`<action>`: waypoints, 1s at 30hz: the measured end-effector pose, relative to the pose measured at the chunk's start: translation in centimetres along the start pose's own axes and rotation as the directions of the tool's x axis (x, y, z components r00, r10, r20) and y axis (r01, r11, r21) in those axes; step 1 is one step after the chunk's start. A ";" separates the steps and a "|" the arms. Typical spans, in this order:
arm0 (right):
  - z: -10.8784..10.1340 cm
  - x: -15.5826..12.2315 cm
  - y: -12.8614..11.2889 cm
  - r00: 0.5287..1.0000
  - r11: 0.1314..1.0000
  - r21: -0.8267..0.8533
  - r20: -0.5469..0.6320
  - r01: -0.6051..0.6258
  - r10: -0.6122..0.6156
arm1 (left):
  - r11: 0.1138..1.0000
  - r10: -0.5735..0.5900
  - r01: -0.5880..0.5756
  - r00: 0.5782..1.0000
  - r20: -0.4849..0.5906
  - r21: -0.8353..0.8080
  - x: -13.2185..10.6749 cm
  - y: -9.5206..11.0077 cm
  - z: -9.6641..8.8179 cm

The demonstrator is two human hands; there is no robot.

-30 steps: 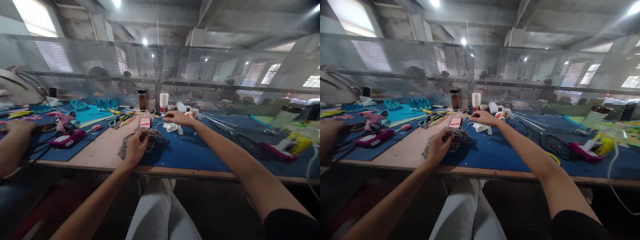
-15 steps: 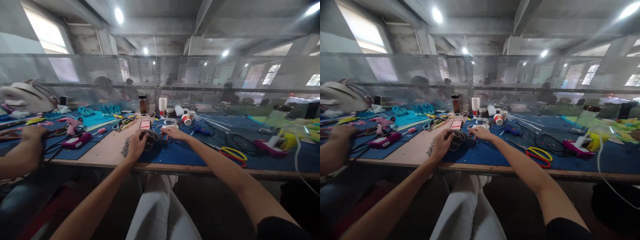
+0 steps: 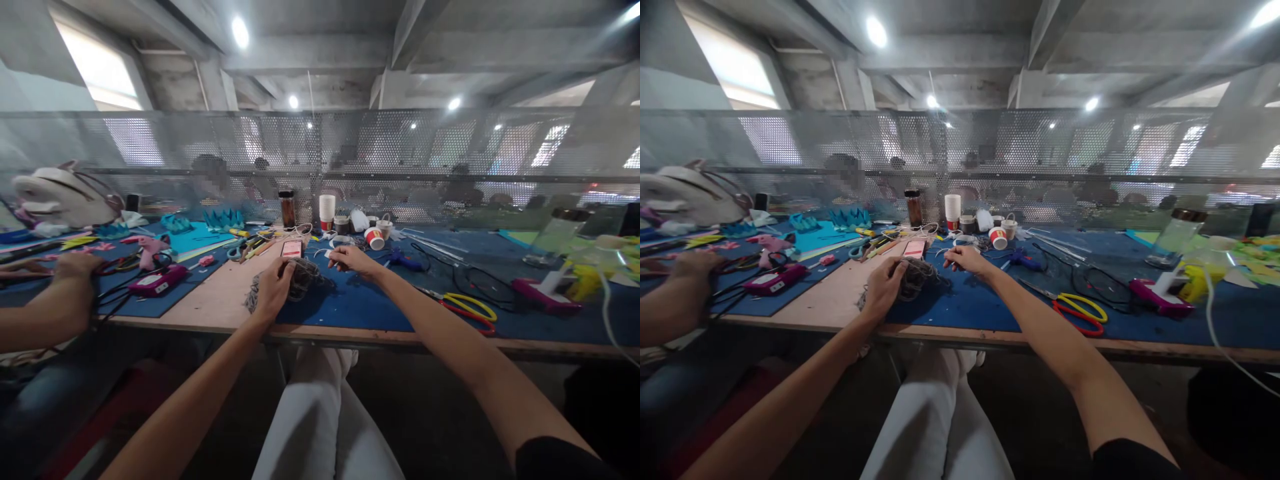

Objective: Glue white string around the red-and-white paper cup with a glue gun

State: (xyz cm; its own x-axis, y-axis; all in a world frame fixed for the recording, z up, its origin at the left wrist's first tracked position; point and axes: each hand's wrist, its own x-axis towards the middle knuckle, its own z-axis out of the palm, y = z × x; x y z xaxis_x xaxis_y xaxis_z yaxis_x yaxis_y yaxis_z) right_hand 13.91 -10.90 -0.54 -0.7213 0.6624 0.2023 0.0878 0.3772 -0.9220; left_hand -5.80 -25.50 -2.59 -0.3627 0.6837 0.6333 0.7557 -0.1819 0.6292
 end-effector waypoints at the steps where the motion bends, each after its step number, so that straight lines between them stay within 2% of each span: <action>1: 0.2 -0.1 -0.1 1.000 1.000 -0.006 -0.005 0.007 -0.007 | 1.000 -0.006 0.006 1.000 0.000 0.009 0.0 0.0 0.0; 5: 2.2 -0.3 -0.3 0.995 0.995 -0.035 0.048 0.094 -0.092 | 1.000 -0.002 0.002 1.000 0.009 0.026 0.0 0.1 0.1; 8: 3.1 0.0 -0.2 0.993 0.993 -0.007 0.024 0.116 -0.115 | 1.000 -0.003 0.003 1.000 0.004 0.028 -0.1 0.3 -0.1; 12: 1.8 0.2 -0.3 0.997 0.979 0.204 -0.078 0.030 -0.014 | 1.000 -0.027 0.027 0.999 -0.037 -0.004 -0.2 0.4 -0.3; 14: 1.0 0.1 -0.5 0.994 0.946 0.323 -0.101 -0.006 0.041 | 0.999 -0.029 0.027 0.998 -0.048 -0.026 -0.2 0.5 -0.4; 15: 0.8 0.0 -0.5 0.993 0.943 0.331 -0.104 -0.016 0.053 | 0.999 -0.025 0.023 0.998 -0.052 -0.038 -0.2 0.6 -0.4; 18: 1.6 -0.1 -0.4 0.996 0.985 0.171 -0.083 -0.009 0.023 | 0.997 -0.009 0.005 0.999 -0.046 -0.080 -0.4 0.9 -0.5; 20: 2.8 0.0 -0.3 0.998 0.997 0.038 -0.034 0.063 -0.062 | 0.994 -0.006 0.003 1.000 -0.023 -0.106 -0.5 1.1 -0.5; 23: 4.0 0.1 -0.3 0.988 0.988 0.011 -0.003 0.156 -0.156 | 0.992 -0.014 0.012 1.000 -0.016 -0.128 -0.6 1.2 -0.6; 25: 3.8 0.1 -0.5 0.991 0.987 0.108 -0.063 0.122 -0.116 | 0.990 -0.018 0.010 0.998 -0.054 -0.140 -0.5 1.1 -0.7; 27: 2.8 0.0 -0.8 0.991 0.959 0.274 -0.126 0.071 -0.037 | 0.987 -0.015 0.001 0.996 -0.090 -0.162 -0.5 1.0 -0.7; 30: 0.7 -0.2 -1.2 0.986 0.851 0.520 -0.163 0.070 0.019 | 0.982 -0.013 -0.009 0.994 -0.112 -0.190 -0.4 0.9 -0.7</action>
State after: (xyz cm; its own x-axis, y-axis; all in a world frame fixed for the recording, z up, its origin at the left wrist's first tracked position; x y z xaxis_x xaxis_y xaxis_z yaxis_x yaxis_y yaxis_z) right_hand 13.48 -11.95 0.25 -0.5980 0.7659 0.2361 -0.3332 0.0303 -0.9424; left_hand -5.32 -26.41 -1.99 -0.4312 0.6021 0.6719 0.6416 -0.3189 0.6976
